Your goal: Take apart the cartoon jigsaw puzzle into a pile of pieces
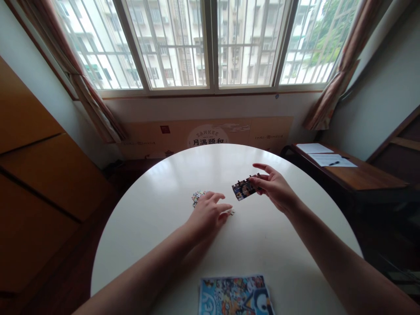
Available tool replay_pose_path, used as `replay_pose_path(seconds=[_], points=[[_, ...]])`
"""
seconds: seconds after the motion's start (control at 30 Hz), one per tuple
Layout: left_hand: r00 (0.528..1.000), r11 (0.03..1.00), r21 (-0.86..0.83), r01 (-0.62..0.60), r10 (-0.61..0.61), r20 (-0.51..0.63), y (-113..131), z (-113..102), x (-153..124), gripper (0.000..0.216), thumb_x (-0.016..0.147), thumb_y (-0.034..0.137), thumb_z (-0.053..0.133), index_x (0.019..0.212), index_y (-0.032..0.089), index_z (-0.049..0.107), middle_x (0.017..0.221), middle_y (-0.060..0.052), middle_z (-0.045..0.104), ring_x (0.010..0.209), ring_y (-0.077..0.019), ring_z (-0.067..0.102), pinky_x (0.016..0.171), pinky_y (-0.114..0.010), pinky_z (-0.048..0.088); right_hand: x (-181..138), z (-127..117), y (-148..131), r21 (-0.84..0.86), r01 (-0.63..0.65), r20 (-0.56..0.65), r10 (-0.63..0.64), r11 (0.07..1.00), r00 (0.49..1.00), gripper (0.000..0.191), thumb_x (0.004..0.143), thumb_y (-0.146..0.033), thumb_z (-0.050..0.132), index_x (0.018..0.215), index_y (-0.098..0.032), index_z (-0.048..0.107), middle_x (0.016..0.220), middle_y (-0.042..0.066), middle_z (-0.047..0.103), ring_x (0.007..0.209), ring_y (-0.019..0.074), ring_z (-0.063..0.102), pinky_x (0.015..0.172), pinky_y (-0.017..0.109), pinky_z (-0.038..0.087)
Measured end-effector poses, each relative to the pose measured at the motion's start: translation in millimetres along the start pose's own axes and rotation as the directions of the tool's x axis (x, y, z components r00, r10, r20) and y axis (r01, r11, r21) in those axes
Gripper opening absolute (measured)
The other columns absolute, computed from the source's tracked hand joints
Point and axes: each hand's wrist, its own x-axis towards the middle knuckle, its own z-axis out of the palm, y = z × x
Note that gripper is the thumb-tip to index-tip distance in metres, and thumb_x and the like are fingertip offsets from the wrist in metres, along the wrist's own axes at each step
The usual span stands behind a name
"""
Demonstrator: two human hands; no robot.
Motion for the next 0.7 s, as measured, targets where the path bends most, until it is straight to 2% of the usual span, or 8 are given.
replay_pose_path(seconds=[0.13, 0.27, 0.43, 0.57, 0.7], points=[[0.999, 0.999, -0.001, -0.036, 0.036, 0.034, 3.1, -5.1, -0.9, 0.012, 0.086, 0.024, 0.067, 0.09, 0.029, 0.077, 0.119, -0.007, 0.066, 0.109, -0.0282, 0.056, 0.099, -0.049, 0.042, -0.8, 5.5, 5.2, -0.006, -0.018, 0.032, 0.019, 1.0, 0.999, 0.078, 0.063, -0.04, 0.087, 0.13, -0.018, 0.052, 0.078, 0.003, 0.068, 0.062, 0.0143, 0.055, 0.049, 0.024, 0.037], [0.991, 0.994, 0.001, -0.107, 0.106, 0.076, 4.3, -13.4, -2.7, 0.009, 0.086, 0.022, 0.065, 0.087, 0.023, 0.074, 0.115, -0.007, 0.066, 0.105, -0.0261, 0.057, 0.095, -0.043, 0.045, -1.0, 9.0, 8.6, -0.006, -0.014, 0.062, 0.014, 1.0, 0.998, 0.079, 0.064, -0.039, 0.087, 0.131, -0.017, 0.051, 0.076, 0.002, 0.067, 0.059, 0.0124, 0.052, 0.049, 0.024, 0.036], [0.983, 0.982, 0.037, -0.185, 0.184, 0.026, 8.2, -12.2, 0.5, 0.018, 0.093, 0.019, 0.055, 0.084, 0.018, 0.071, 0.102, -0.007, 0.068, 0.094, -0.0222, 0.058, 0.084, -0.036, 0.048, -1.3, 8.8, 12.6, -0.012, -0.015, 0.043, 0.016, 1.0, 0.999, 0.079, 0.065, -0.04, 0.086, 0.132, -0.017, 0.051, 0.078, 0.003, 0.068, 0.061, 0.014, 0.054, 0.05, 0.024, 0.037], [0.987, 0.985, 0.081, -0.154, 0.157, -0.031, 9.1, -11.8, 3.7, 0.023, 0.094, 0.015, 0.051, 0.078, 0.017, 0.068, 0.095, -0.008, 0.068, 0.087, -0.0214, 0.057, 0.079, -0.035, 0.047, -1.2, 8.1, 13.5, -0.004, -0.013, 0.007, 0.013, 1.0, 1.0, 0.079, 0.065, -0.04, 0.086, 0.132, -0.018, 0.051, 0.079, 0.004, 0.068, 0.064, 0.015, 0.056, 0.049, 0.024, 0.038], [0.992, 0.999, 0.032, -0.036, 0.04, -0.121, -0.6, -22.4, 2.5, 0.017, 0.091, 0.014, 0.053, 0.083, 0.018, 0.068, 0.096, -0.008, 0.068, 0.089, -0.0223, 0.057, 0.08, -0.035, 0.048, -0.7, 8.1, 12.9, 0.002, -0.027, -0.019, 0.027, 1.0, 0.999, 0.081, 0.063, -0.04, 0.087, 0.132, -0.018, 0.051, 0.079, 0.003, 0.068, 0.064, 0.015, 0.057, 0.049, 0.023, 0.037]])
